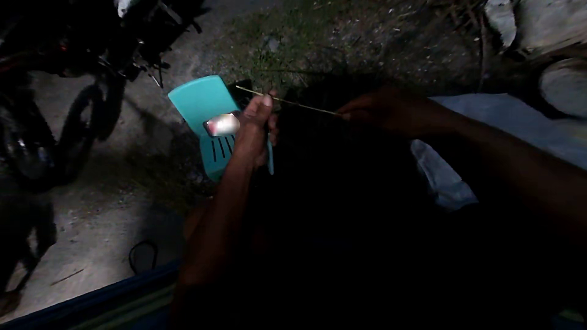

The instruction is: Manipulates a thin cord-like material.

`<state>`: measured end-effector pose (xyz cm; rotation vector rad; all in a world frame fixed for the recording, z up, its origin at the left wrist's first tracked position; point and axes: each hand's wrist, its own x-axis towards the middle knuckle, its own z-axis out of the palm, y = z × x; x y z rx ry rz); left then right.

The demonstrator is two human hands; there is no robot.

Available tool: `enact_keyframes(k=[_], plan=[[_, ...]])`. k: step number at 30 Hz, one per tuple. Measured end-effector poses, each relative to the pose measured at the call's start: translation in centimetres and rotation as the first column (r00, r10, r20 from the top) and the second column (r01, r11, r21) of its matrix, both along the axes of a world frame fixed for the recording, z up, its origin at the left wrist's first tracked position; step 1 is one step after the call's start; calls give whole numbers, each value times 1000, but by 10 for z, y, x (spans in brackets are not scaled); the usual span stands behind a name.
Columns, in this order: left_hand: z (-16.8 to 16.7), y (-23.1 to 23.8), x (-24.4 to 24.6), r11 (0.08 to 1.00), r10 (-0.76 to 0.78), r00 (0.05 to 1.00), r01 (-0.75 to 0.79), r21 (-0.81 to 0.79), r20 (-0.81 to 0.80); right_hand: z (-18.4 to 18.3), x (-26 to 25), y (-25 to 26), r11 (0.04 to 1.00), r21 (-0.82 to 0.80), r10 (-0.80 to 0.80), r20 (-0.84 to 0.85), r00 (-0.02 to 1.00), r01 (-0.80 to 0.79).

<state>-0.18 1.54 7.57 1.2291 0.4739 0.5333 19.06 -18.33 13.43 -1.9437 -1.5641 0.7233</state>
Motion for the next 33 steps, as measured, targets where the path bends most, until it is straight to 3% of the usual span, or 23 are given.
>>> enact_keyframes(k=[2, 6, 11, 18, 23, 28, 33], plan=[[-3, 6, 4, 1000, -8, 1000, 8, -3, 10, -1, 8, 3, 1000, 4, 26, 12, 1000, -26], [-5, 37, 3, 990, 129, 990, -126, -70, 50, -5, 15, 4, 998, 20, 60, 40, 997, -61], [-9, 28, 1, 984, 161, 986, -158, -81, 33, -5, 10, 2, 998, 12, 67, 2, 998, -67], [-13, -57, -1, 984, -160, 987, 162, 72, -36, -5, -20, -5, 996, -25, 89, -27, 996, -90], [-18, -35, -23, 1000, 5, 1000, -5, -15, 7, -1, -28, -26, 994, -38, 106, 1, 994, -106], [-18, -68, -43, 990, -112, 994, 112, -84, 9, -4, -39, -46, 990, 18, 138, 89, 986, -140], [-21, -41, -63, 991, 77, 997, -74, -110, 16, 2, -49, -69, 993, -44, 113, 153, 982, -107]])
